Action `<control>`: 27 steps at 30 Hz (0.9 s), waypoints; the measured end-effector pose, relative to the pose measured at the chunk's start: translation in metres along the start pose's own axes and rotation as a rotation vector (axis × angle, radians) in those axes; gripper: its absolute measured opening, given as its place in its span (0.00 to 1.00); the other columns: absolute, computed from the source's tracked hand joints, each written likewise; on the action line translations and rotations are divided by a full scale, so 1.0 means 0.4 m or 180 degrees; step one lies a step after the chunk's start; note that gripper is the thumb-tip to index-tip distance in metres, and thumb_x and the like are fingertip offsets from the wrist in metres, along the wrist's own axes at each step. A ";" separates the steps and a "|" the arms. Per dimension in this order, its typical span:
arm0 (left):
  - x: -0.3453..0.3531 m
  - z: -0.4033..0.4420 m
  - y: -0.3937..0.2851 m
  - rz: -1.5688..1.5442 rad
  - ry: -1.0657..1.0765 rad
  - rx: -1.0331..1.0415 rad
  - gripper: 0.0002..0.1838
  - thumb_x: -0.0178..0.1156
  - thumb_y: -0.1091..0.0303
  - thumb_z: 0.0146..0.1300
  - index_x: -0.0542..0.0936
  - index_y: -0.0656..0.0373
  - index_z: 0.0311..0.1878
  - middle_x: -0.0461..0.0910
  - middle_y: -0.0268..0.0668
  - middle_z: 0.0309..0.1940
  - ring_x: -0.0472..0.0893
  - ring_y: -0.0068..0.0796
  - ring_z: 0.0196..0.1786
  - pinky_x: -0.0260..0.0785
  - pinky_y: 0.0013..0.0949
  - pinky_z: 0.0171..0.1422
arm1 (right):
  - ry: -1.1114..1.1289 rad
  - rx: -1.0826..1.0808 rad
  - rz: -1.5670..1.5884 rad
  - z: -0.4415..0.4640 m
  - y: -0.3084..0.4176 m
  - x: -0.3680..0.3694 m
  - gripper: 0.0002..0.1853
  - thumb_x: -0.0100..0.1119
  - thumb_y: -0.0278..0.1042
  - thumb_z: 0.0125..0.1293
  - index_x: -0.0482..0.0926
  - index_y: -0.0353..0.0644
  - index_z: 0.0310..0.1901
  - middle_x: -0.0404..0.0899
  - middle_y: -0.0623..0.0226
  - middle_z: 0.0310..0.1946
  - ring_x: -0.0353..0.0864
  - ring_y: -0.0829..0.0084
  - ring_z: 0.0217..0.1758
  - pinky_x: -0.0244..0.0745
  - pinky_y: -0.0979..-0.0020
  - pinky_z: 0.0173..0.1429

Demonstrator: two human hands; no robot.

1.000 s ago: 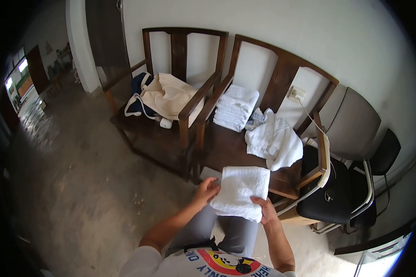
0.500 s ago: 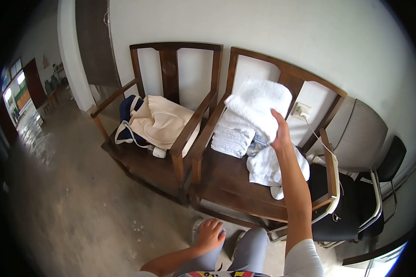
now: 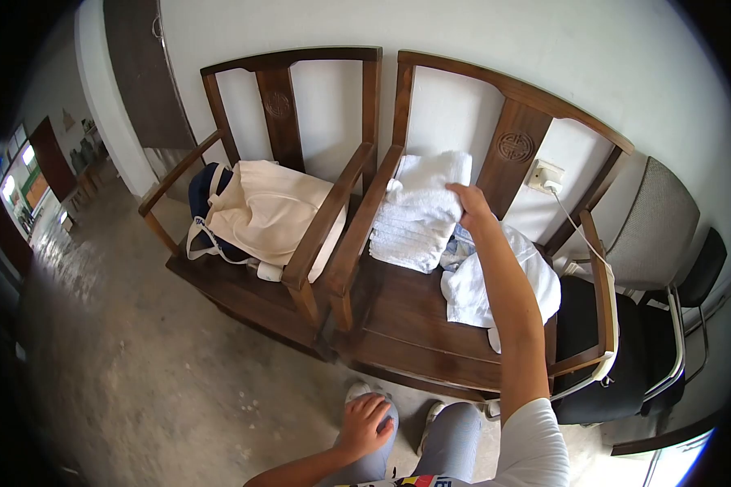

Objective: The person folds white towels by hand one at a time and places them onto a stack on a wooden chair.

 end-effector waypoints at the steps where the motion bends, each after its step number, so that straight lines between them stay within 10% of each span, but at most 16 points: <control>1: 0.001 0.000 -0.002 -0.0008 0.0000 0.0000 0.19 0.62 0.63 0.49 0.77 0.57 0.45 0.76 0.37 0.48 0.73 0.38 0.55 0.60 0.43 0.59 | -0.0019 -0.0044 -0.0030 -0.007 0.001 0.007 0.21 0.58 0.25 0.59 0.70 0.24 0.52 0.79 0.51 0.41 0.83 0.58 0.40 0.82 0.58 0.44; 7: -0.007 -0.004 -0.003 -0.0002 -0.0027 -0.0041 0.19 0.62 0.63 0.50 0.76 0.57 0.46 0.75 0.37 0.48 0.73 0.38 0.55 0.60 0.42 0.58 | -0.0278 0.0270 -0.0634 0.011 -0.045 -0.029 0.22 0.62 0.29 0.56 0.73 0.22 0.48 0.80 0.51 0.39 0.83 0.60 0.37 0.81 0.60 0.41; 14: -0.013 -0.004 -0.002 -0.0020 -0.0022 -0.0011 0.19 0.62 0.63 0.50 0.76 0.57 0.46 0.75 0.38 0.49 0.73 0.38 0.55 0.60 0.43 0.58 | -0.1295 -0.1293 -0.3659 -0.037 0.029 -0.010 0.32 0.66 0.38 0.50 0.72 0.22 0.53 0.76 0.41 0.49 0.79 0.53 0.51 0.73 0.62 0.57; 21: -0.017 0.008 -0.014 0.0001 -0.0002 0.0018 0.19 0.61 0.64 0.49 0.76 0.57 0.45 0.75 0.38 0.48 0.72 0.39 0.54 0.61 0.44 0.58 | 0.0104 -0.2559 -0.4954 -0.106 0.049 0.012 0.36 0.66 0.50 0.50 0.71 0.41 0.61 0.68 0.50 0.62 0.60 0.54 0.70 0.59 0.54 0.70; 27: -0.001 0.011 -0.021 0.0001 0.0116 0.0016 0.18 0.61 0.62 0.51 0.77 0.56 0.46 0.75 0.37 0.49 0.72 0.37 0.55 0.61 0.44 0.58 | 0.1155 -0.1561 -0.6112 -0.071 -0.049 0.149 0.40 0.61 0.55 0.56 0.60 0.56 0.69 0.59 0.64 0.70 0.56 0.58 0.73 0.55 0.38 0.67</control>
Point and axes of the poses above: each hand's wrist, its own z-axis towards the middle knuckle, its own x-axis out of the palm, y = z × x, the point moved 1 cm from there along z, towards the middle knuckle
